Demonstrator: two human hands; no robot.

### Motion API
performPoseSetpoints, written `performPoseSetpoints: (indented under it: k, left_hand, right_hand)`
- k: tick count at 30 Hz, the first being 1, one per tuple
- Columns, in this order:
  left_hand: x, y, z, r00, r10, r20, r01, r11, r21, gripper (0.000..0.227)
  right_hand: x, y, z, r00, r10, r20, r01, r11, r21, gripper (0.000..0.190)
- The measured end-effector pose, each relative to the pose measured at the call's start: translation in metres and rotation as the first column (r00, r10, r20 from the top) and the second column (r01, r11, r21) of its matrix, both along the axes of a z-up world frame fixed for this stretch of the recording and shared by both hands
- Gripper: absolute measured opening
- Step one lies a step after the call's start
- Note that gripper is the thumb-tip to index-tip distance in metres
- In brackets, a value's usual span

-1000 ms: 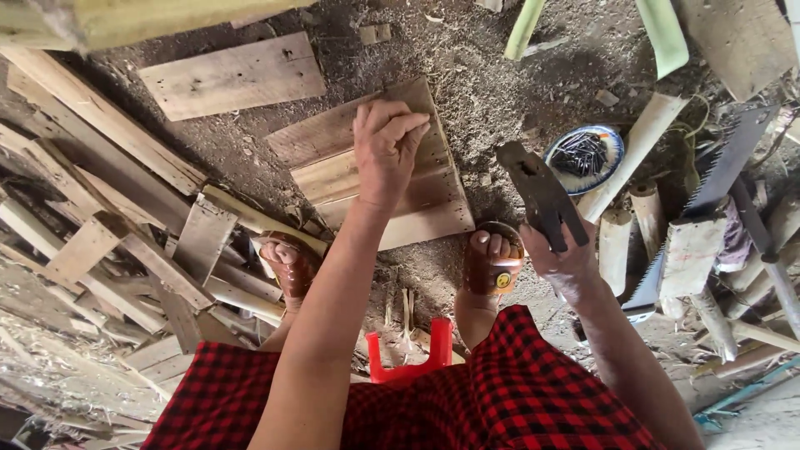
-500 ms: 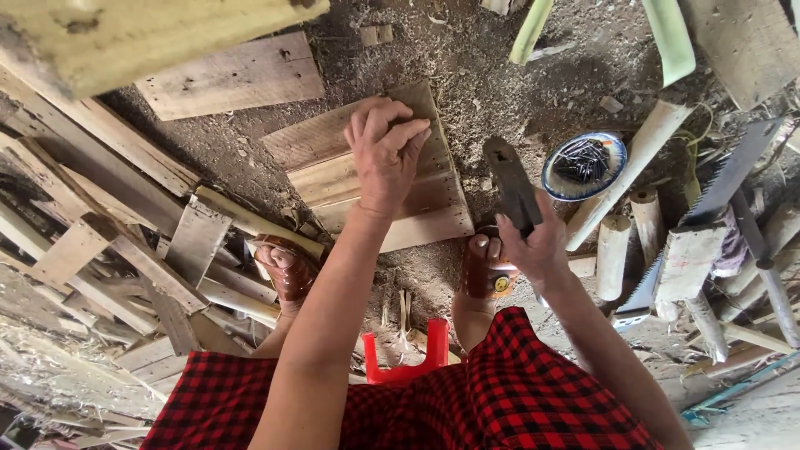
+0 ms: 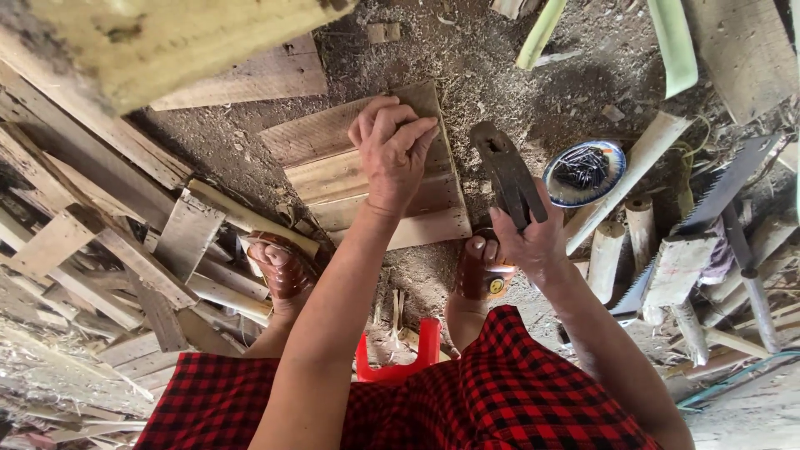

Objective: The person hammers nails into a small wooden plank using a hammer. They pick up nails from a small bowl, place them on the wood, and strike them with the hammer. The person also adjusts the position of the wooden planks on the ground during the process.

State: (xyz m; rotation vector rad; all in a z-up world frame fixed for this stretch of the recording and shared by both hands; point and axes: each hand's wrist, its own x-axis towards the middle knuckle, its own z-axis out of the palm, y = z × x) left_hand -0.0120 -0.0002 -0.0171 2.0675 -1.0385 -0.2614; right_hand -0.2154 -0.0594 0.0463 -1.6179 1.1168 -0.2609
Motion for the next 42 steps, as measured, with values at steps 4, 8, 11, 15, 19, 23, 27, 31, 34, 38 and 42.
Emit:
performPoseSetpoints:
  k: [4, 8, 11, 15, 19, 23, 27, 31, 34, 38, 42]
  left_hand:
    - [0.002, -0.002, 0.003, 1.0, 0.002, 0.012, -0.002, 1.0, -0.005, 0.007]
    - [0.004, -0.004, 0.011, 0.999, -0.027, 0.019, 0.027, 1.0, -0.005, 0.006]
    - [0.005, -0.006, 0.012, 1.0, -0.014, 0.012, 0.014, 0.999, -0.031, 0.006]
    - [0.006, -0.006, 0.014, 1.0, -0.001, 0.015, 0.002, 0.999, -0.052, 0.006]
    - [0.007, -0.007, 0.015, 0.999, 0.02, -0.044, -0.023, 0.998, -0.061, 0.006]
    - [0.009, -0.007, 0.011, 0.998, 0.023, -0.06, -0.027, 0.997, -0.068, 0.005]
    - [0.007, -0.005, 0.004, 1.0, 0.014, -0.008, -0.015, 0.999, -0.04, 0.006]
    - [0.008, -0.005, 0.006, 0.994, -0.034, 0.107, 0.026, 0.997, 0.072, 0.011]
    - [0.008, -0.006, 0.007, 0.993, -0.031, 0.114, 0.026, 0.999, 0.046, 0.011]
    - [0.009, -0.01, 0.012, 0.99, -0.021, 0.139, 0.017, 0.999, 0.03, 0.017]
    - [0.01, -0.009, 0.011, 0.993, -0.034, 0.112, 0.03, 0.999, 0.035, 0.015]
  right_hand:
    - [0.008, -0.006, 0.003, 0.999, 0.044, 0.026, -0.044, 0.999, -0.015, 0.022]
    - [0.01, -0.006, -0.001, 0.994, 0.067, 0.084, -0.067, 0.998, 0.001, 0.021]
    - [0.022, -0.009, 0.005, 0.988, 0.129, 0.081, -0.128, 0.991, -0.024, 0.023]
    - [0.026, -0.011, 0.005, 0.97, 0.224, 0.091, -0.218, 0.973, -0.074, 0.022]
    - [0.012, -0.008, -0.015, 0.979, 0.109, 0.171, -0.074, 0.977, -0.198, 0.022]
    - [0.007, -0.016, -0.019, 0.984, 0.117, 0.134, -0.087, 0.974, -0.208, 0.025]
    - [0.015, -0.008, -0.014, 0.978, 0.124, 0.169, -0.087, 0.974, -0.208, 0.027]
    - [0.032, -0.017, 0.01, 0.929, 0.349, 0.127, -0.336, 0.935, -0.112, 0.029]
    - [0.038, -0.017, 0.016, 0.934, 0.354, 0.045, -0.343, 0.926, -0.16, 0.036]
    - [0.027, -0.015, -0.019, 0.892, 0.438, 0.116, -0.39, 0.872, -0.296, 0.038]
    - [0.041, -0.024, -0.006, 0.881, 0.47, 0.054, -0.434, 0.848, -0.304, 0.028]
